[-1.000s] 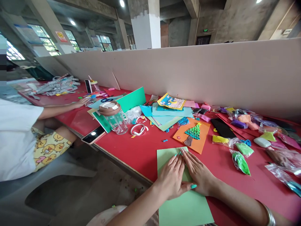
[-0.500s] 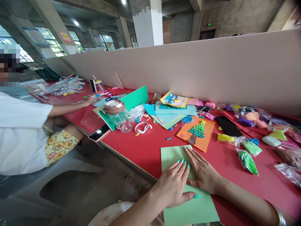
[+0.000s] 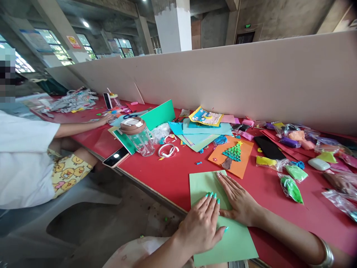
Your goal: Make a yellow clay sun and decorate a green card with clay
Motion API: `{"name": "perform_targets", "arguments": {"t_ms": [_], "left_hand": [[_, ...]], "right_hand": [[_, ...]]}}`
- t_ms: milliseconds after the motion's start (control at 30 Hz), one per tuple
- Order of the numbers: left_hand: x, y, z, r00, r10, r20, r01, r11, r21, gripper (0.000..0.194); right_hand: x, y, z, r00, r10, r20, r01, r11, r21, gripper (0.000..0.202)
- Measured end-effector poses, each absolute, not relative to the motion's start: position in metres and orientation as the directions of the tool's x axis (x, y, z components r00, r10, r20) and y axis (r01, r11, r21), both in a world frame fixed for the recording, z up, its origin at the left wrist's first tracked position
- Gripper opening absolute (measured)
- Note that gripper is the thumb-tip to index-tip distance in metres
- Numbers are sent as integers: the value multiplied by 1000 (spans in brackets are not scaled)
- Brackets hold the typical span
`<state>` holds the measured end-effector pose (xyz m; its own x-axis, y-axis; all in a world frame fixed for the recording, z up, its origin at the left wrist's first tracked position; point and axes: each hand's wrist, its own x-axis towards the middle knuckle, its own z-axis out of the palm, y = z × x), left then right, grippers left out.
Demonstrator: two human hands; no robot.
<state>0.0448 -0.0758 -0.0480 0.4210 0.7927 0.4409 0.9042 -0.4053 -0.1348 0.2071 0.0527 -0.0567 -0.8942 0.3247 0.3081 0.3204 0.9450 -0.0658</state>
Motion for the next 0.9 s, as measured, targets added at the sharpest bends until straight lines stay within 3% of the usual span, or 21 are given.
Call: {"name": "perform_targets", "arguments": {"t_ms": [300, 567, 800, 900], "left_hand": [[41, -38, -36, 375, 897, 233, 905, -409, 118, 77], [33, -66, -41, 426, 801, 420, 883, -469, -3, 44], [34, -44, -32, 405, 890, 211, 901, -427, 74, 76], [35, -43, -35, 408, 886, 222, 897, -434, 82, 75]], "right_hand": [[206, 54, -59, -888, 344, 306, 334, 939, -87, 102], [206, 51, -56, -888, 361, 286, 353, 932, -82, 101], [207, 54, -62, -890, 302, 341, 313, 950, -24, 99], [207, 54, -61, -890, 309, 334, 320, 947, -25, 101]]}}
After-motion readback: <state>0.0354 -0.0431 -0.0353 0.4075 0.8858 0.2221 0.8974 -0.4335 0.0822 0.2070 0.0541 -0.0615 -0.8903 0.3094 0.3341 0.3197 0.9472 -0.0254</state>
